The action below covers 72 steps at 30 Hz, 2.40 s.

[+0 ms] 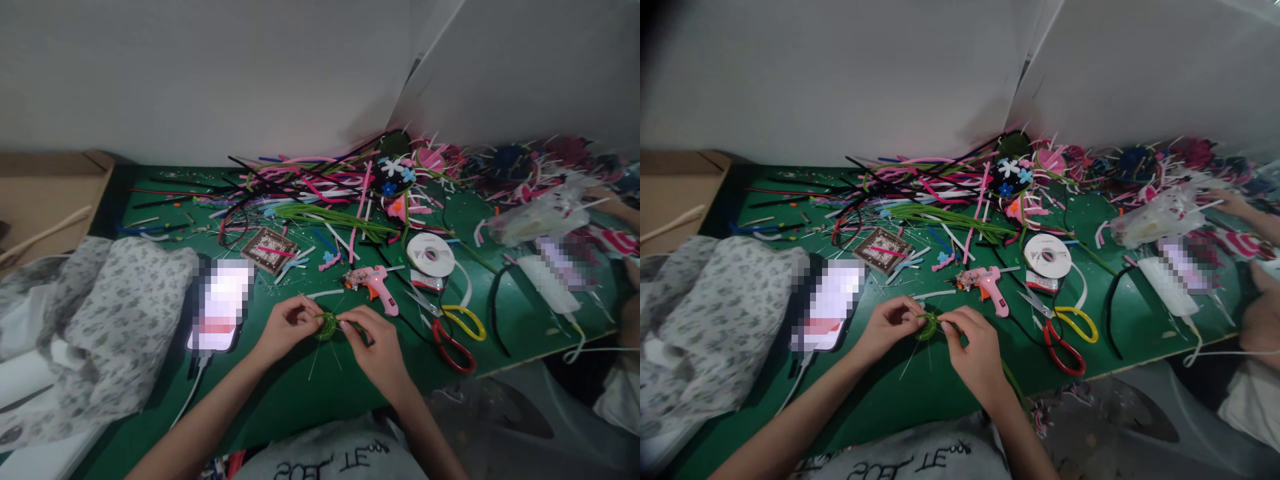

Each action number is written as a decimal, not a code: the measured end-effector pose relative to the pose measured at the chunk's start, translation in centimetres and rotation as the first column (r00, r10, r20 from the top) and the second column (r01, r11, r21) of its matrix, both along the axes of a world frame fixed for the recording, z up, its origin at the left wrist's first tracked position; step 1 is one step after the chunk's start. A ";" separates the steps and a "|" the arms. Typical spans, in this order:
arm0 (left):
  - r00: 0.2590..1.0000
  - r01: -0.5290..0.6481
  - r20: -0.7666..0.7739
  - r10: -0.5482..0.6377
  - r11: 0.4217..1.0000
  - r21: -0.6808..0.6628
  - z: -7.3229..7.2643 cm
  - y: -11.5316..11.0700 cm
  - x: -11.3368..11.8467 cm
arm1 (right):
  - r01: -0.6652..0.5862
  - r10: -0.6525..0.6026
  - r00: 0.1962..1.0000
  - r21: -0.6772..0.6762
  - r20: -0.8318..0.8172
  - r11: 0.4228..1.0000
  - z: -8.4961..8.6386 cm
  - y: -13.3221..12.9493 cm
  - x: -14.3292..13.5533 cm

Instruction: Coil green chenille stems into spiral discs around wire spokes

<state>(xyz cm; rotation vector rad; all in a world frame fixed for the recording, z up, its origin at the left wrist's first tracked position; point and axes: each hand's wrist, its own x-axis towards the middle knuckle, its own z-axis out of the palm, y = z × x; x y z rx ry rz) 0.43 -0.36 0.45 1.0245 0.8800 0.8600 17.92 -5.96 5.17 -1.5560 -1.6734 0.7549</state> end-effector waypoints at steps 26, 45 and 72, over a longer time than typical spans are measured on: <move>0.983 -0.139 -0.089 0.161 0.968 0.209 -0.2 -1.0 0.3 | 0.203 -0.357 0.831 -0.365 -0.426 0.908 -1.4 0.1 -2.0; 0.998 -0.042 -0.033 0.046 0.992 0.116 -0.4 -0.6 0.2 | 0.199 -0.313 0.843 -0.287 -0.437 0.937 -1.7 0.2 -1.9; 0.995 -0.032 -0.092 0.043 0.992 0.125 -0.2 -0.5 0.4 | 0.225 -0.322 0.867 -0.277 -0.381 0.934 -1.5 0.4 -1.8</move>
